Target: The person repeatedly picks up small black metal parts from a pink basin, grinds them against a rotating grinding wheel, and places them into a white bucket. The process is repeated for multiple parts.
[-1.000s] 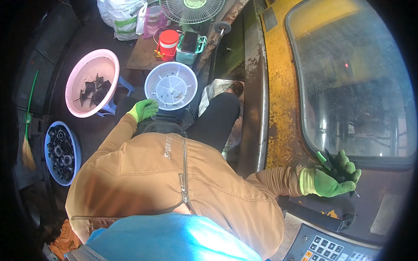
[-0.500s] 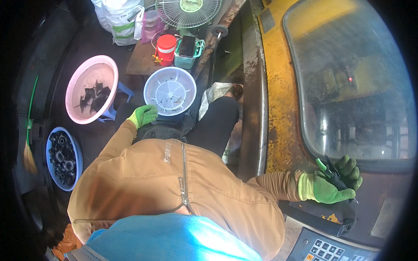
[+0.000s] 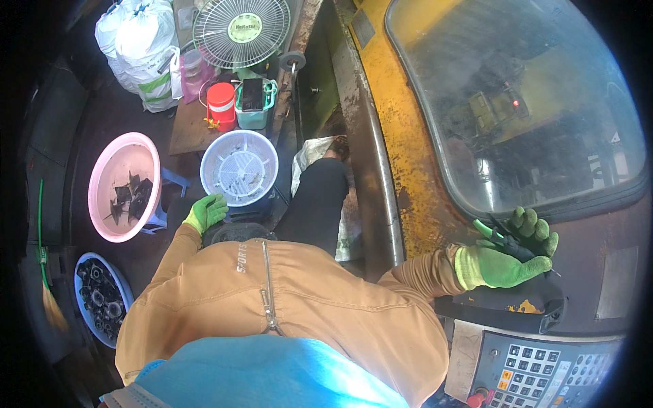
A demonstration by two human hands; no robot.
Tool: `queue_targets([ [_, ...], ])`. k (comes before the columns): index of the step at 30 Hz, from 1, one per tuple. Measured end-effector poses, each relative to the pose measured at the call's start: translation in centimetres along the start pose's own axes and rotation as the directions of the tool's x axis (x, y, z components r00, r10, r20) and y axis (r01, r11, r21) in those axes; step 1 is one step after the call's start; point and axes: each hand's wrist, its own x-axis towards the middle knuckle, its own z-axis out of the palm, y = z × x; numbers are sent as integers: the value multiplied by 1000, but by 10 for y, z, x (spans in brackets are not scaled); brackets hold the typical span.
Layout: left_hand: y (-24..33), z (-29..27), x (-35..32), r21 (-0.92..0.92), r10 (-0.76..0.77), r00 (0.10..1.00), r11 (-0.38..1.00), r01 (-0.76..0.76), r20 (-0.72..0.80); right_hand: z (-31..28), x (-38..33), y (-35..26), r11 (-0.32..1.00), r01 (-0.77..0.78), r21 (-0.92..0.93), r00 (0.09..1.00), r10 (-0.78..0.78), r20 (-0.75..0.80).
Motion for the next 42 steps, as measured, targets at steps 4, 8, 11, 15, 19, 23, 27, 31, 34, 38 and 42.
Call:
queue_targets([
  [4, 0, 0, 0, -5, -2, 1000, 1000, 2, 4, 3, -2, -1, 1000, 0, 1, 1000, 0, -13],
  [8, -1, 0, -2, 14, 13, 1000, 1000, -14, 20, 0, 0, -1, 999, -10, 34, 1000, 11, -15],
  [11, -1, 0, -4, 6, 12, 1000, 1000, -12, 27, -3, 3, -1, 994, -25, 108, 999, 21, 43],
  [15, 0, 0, -4, 5, 9, 999, 1000, -9, 34, -7, 6, 1, 992, -31, 120, 999, 25, 46],
  [19, 0, 0, -2, -12, 6, 999, 1000, -6, 33, -8, 8, 6, 985, -44, 168, 995, 29, 92],
  [23, 1, 0, -2, -9, 10, 1000, 1000, -10, 17, -9, 8, 7, 987, -36, 156, 996, 23, 85],
  [27, 1, 1, -3, 3, 1, 1000, 1000, -1, 7, -8, 7, 5, 989, -17, 146, 997, 4, 83],
  [31, 0, 1, -3, 3, 9, 1000, 1000, -9, 12, -3, 5, 3, 987, -21, 159, 995, 5, 99],
  [34, -2, 0, -2, -20, 19, 1000, 1000, -19, 9, -1, 4, 1, 991, -9, 132, 1000, 9, -5],
  [38, -4, -1, 1, 8, 51, 998, 999, -51, 28, -4, 2, 1, 998, 54, -13, 997, -54, -56],
  [42, -3, 3, 3, -46, 30, 998, 999, -28, 46, 1, -15, 16, 999, -19, -38, 998, 22, 66],
])
